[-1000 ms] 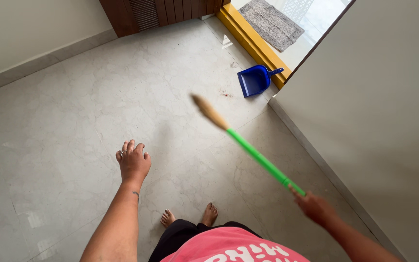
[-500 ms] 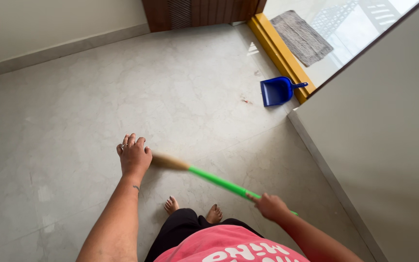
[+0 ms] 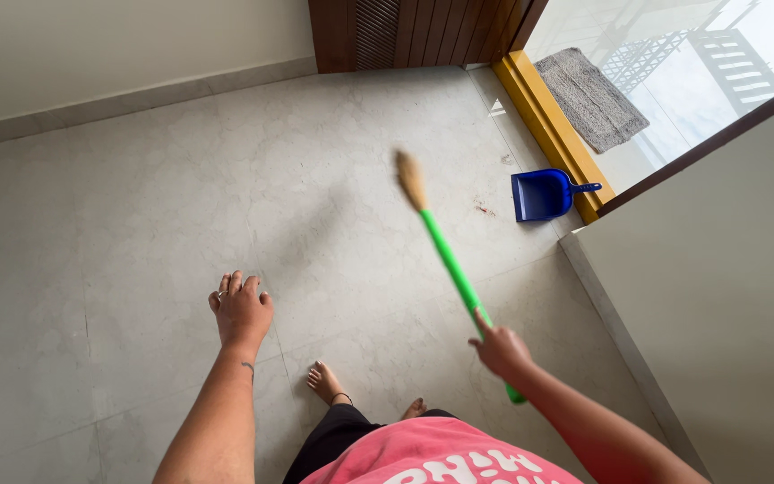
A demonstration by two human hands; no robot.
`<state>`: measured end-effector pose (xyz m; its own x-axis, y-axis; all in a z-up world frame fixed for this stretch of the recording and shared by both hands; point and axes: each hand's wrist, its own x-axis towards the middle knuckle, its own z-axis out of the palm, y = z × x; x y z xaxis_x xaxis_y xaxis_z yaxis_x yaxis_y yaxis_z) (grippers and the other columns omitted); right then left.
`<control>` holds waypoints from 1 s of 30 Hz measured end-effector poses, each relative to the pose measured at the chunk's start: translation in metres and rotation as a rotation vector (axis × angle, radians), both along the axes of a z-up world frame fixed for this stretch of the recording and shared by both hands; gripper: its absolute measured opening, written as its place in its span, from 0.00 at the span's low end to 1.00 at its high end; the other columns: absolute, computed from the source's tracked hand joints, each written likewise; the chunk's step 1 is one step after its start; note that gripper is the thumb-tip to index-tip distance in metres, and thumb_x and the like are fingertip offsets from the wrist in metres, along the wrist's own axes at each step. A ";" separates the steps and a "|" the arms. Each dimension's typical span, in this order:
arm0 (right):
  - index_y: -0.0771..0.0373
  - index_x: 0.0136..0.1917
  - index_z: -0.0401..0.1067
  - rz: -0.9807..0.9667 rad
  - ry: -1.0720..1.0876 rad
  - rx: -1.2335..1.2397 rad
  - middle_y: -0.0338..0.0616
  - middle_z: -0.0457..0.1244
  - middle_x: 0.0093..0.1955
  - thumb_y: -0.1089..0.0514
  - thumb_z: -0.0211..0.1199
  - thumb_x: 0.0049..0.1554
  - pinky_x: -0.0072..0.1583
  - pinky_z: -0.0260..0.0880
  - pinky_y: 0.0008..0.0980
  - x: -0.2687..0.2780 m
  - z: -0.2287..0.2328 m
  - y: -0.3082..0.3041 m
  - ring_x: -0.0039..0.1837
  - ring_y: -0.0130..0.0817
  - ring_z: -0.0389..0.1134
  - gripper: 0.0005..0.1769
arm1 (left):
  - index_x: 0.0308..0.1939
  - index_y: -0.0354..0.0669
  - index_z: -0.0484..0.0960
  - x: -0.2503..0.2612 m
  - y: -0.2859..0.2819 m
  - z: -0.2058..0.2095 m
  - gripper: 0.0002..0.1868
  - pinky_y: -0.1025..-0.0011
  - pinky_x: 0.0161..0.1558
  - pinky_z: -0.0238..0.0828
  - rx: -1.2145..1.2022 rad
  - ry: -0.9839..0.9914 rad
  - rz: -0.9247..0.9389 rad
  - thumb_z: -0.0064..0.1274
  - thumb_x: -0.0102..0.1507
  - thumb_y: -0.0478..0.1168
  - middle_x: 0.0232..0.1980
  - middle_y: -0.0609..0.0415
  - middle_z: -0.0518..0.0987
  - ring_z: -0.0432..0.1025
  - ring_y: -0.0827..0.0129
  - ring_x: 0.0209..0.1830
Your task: The person sweeps the tiled floor of a bedroom using a green broom. They move around the room, sweeping near the bed, a cabinet, and the door, and open the door to sweep the threshold area.
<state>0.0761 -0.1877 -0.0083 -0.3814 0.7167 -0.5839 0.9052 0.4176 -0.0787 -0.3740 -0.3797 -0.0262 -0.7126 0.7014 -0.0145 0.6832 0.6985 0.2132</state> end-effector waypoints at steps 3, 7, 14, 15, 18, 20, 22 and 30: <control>0.48 0.86 0.34 0.224 -0.014 -0.015 0.57 0.68 0.47 0.49 0.47 0.69 0.36 0.73 0.35 -0.024 -0.003 -0.034 0.35 0.36 0.68 0.39 | 0.57 0.49 0.82 -0.032 0.006 -0.003 0.18 0.51 0.74 0.45 -0.017 0.007 0.005 0.52 0.64 0.44 0.76 0.47 0.66 0.53 0.59 0.80; 0.44 0.86 0.36 0.672 -0.053 -0.011 0.58 0.65 0.52 0.57 0.48 0.67 0.39 0.74 0.35 -0.097 -0.013 -0.053 0.40 0.38 0.70 0.40 | 0.58 0.49 0.81 -0.072 0.010 -0.002 0.18 0.51 0.74 0.45 -0.011 0.002 0.008 0.51 0.64 0.45 0.76 0.48 0.66 0.53 0.58 0.80; 0.36 0.85 0.42 1.016 -0.163 0.002 0.59 0.61 0.57 0.64 0.49 0.65 0.46 0.74 0.38 -0.235 -0.028 -0.033 0.45 0.44 0.71 0.41 | 0.59 0.50 0.80 -0.151 -0.003 0.007 0.19 0.50 0.75 0.46 -0.020 0.000 0.066 0.50 0.64 0.46 0.76 0.51 0.66 0.54 0.60 0.80; 0.35 0.85 0.43 0.993 -0.126 -0.002 0.58 0.62 0.57 0.64 0.50 0.65 0.47 0.73 0.40 -0.244 -0.035 -0.028 0.46 0.45 0.71 0.42 | 0.58 0.50 0.80 -0.160 -0.011 0.007 0.19 0.50 0.75 0.46 -0.031 -0.001 0.072 0.50 0.64 0.46 0.75 0.52 0.66 0.54 0.60 0.80; 0.34 0.84 0.42 0.742 -0.117 -0.102 0.58 0.63 0.56 0.51 0.51 0.68 0.48 0.74 0.42 -0.271 -0.059 -0.002 0.47 0.45 0.71 0.36 | 0.58 0.52 0.80 -0.191 -0.029 0.004 0.17 0.50 0.76 0.47 -0.086 -0.023 0.109 0.49 0.66 0.46 0.77 0.55 0.66 0.54 0.61 0.81; 0.34 0.84 0.42 0.584 -0.100 -0.088 0.55 0.66 0.53 0.49 0.51 0.68 0.46 0.73 0.43 -0.289 -0.075 0.013 0.46 0.44 0.70 0.36 | 0.59 0.52 0.80 -0.208 -0.042 -0.001 0.18 0.51 0.75 0.46 -0.151 -0.007 0.118 0.49 0.65 0.46 0.77 0.55 0.65 0.53 0.62 0.81; 0.31 0.84 0.43 0.326 -0.063 -0.155 0.52 0.69 0.50 0.48 0.52 0.68 0.43 0.73 0.42 -0.300 -0.088 0.027 0.43 0.41 0.69 0.36 | 0.60 0.52 0.79 -0.223 -0.044 -0.006 0.19 0.51 0.75 0.46 -0.195 -0.016 0.128 0.49 0.65 0.46 0.77 0.54 0.64 0.52 0.62 0.81; 0.34 0.84 0.47 -0.591 0.213 -0.271 0.53 0.70 0.44 0.50 0.59 0.64 0.34 0.74 0.37 -0.311 -0.101 0.097 0.33 0.36 0.68 0.40 | 0.62 0.50 0.78 -0.250 -0.007 -0.001 0.20 0.51 0.76 0.44 -0.077 -0.077 0.113 0.49 0.66 0.45 0.76 0.51 0.65 0.53 0.60 0.81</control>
